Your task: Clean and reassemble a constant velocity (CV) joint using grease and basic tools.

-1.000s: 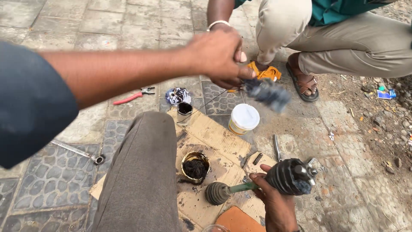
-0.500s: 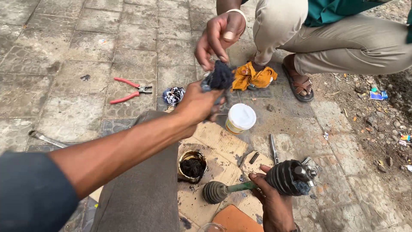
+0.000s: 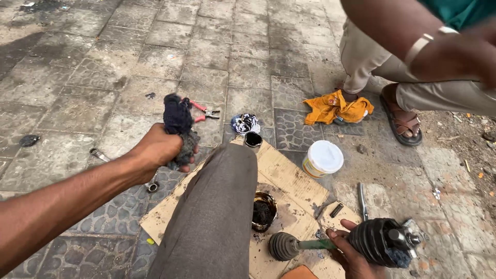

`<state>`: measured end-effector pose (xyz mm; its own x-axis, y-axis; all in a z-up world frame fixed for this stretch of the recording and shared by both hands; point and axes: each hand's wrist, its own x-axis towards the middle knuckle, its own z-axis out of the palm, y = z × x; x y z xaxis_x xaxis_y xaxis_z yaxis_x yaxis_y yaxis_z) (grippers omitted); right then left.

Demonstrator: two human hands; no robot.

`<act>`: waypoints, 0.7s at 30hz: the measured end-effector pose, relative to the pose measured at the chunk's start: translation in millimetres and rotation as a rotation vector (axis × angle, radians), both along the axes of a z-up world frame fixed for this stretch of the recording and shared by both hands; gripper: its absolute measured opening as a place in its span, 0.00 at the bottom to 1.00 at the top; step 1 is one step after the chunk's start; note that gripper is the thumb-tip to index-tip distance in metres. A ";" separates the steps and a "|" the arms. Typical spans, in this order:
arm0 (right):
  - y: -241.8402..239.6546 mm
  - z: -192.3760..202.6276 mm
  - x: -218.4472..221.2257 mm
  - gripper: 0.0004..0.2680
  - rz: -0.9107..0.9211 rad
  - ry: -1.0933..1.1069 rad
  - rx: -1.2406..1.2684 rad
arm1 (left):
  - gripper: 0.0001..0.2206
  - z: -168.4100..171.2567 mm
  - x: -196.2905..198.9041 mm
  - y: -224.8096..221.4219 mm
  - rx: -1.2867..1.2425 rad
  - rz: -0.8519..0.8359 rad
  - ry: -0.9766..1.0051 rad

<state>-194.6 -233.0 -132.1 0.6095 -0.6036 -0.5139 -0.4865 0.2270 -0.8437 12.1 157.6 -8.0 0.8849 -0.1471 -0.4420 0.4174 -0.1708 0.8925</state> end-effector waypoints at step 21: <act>21.5 22.4 2.6 0.18 -0.042 -0.079 -0.036 | 0.46 -95.5 -53.3 64.8 1.053 -0.702 0.028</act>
